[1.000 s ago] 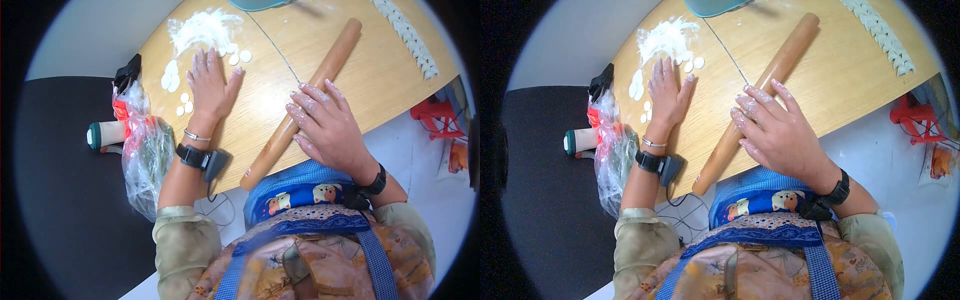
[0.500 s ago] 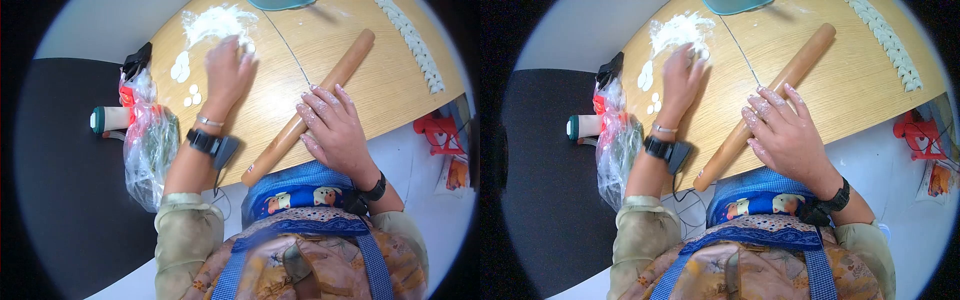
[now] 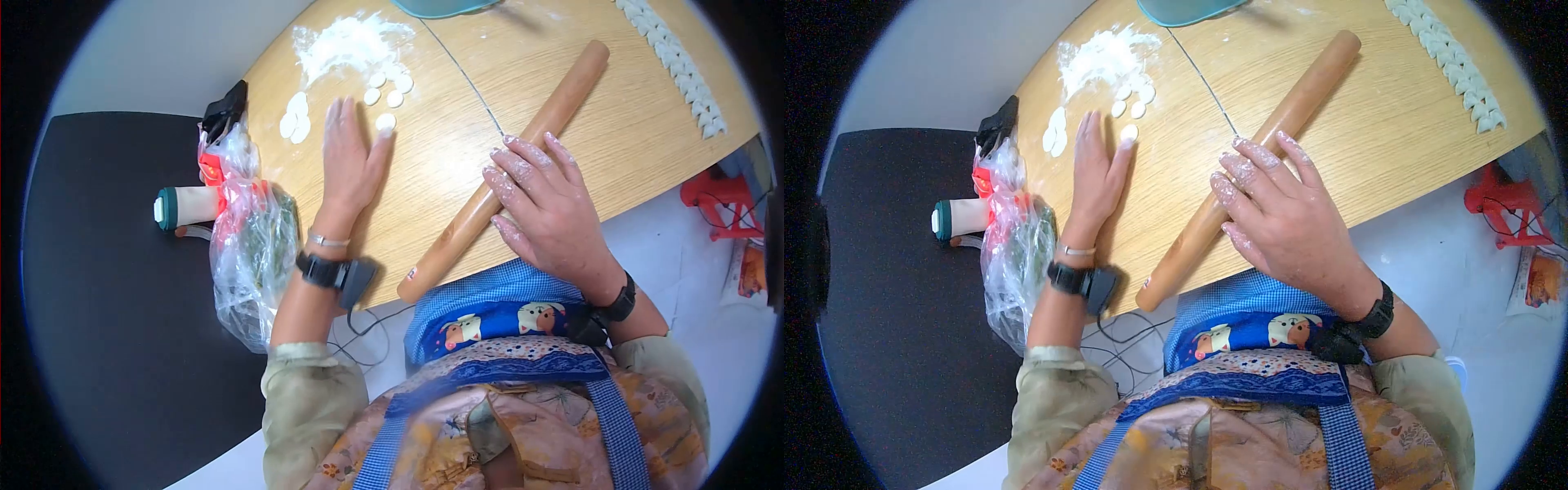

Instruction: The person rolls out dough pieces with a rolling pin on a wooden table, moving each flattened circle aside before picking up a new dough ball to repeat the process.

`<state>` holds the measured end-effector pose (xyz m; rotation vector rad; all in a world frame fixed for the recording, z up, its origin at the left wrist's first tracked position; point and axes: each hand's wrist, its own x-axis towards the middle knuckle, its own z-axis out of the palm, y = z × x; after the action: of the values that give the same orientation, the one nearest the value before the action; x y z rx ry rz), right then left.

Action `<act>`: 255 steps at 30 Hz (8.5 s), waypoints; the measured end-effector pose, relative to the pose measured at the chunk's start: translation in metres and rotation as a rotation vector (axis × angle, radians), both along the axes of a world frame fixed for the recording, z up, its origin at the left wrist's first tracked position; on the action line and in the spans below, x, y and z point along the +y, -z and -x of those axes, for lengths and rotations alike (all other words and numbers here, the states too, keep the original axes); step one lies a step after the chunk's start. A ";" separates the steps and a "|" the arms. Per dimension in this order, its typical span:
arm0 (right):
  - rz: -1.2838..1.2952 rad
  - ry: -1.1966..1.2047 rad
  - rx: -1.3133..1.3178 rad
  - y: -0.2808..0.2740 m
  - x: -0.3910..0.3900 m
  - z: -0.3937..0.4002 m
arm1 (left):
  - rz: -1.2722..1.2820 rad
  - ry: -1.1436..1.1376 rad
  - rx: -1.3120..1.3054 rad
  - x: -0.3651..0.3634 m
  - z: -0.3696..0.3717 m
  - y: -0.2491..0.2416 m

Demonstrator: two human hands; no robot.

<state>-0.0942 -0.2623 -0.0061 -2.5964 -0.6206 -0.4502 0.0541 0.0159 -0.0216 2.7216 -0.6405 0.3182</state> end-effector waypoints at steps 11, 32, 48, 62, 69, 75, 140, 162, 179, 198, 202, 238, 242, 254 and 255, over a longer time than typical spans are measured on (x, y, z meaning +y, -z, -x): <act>-0.016 0.017 -0.018 0.002 0.005 -0.001 | 0.586 0.054 0.101 0.017 -0.043 -0.008; 0.172 -0.033 -0.033 -0.001 0.010 -0.005 | 0.398 0.575 0.255 -0.006 0.051 -0.015; 0.188 -0.239 0.048 -0.016 0.050 -0.054 | 0.347 0.697 0.299 0.002 0.045 -0.012; 0.105 -0.061 0.126 -0.013 0.089 -0.095 | 0.461 0.527 0.379 0.005 0.040 -0.013; 0.106 -0.077 0.049 -0.008 0.066 -0.050 | 0.445 0.671 0.299 0.006 0.042 -0.010; 0.039 -0.075 0.059 -0.004 0.046 -0.016 | 0.383 0.717 0.252 0.003 0.046 -0.013; 0.164 -0.062 -0.065 0.001 0.086 -0.091 | 0.537 0.369 0.463 0.008 0.044 -0.005; 0.230 -0.211 0.012 -0.013 0.047 -0.036 | 0.450 0.266 0.480 0.001 0.058 -0.019; 0.241 -0.165 0.010 -0.007 0.038 -0.021 | 0.475 0.403 0.432 0.006 0.044 -0.014; 0.243 -0.116 0.030 -0.003 0.040 -0.014 | 0.615 0.305 0.597 0.001 0.053 -0.016; 0.237 -0.163 0.037 -0.009 0.047 -0.029 | 0.503 0.246 0.530 0.003 0.051 -0.017; 0.208 -0.194 -0.042 -0.010 0.057 -0.056 | 0.489 0.287 0.462 0.004 0.056 -0.018; 0.206 -0.235 -0.119 -0.001 0.063 -0.080 | 0.484 0.295 0.493 0.009 0.046 -0.017; 0.267 -0.121 0.051 -0.006 0.025 -0.005 | 0.579 0.354 0.423 0.000 0.051 -0.010; 0.264 -0.115 0.051 -0.005 0.025 -0.005 | 0.575 0.359 0.424 -0.001 0.053 -0.011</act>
<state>-0.0889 -0.2370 -0.0013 -2.7888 -0.8585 -0.2801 0.0008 0.0144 -0.0101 1.9909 -0.7517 -0.1451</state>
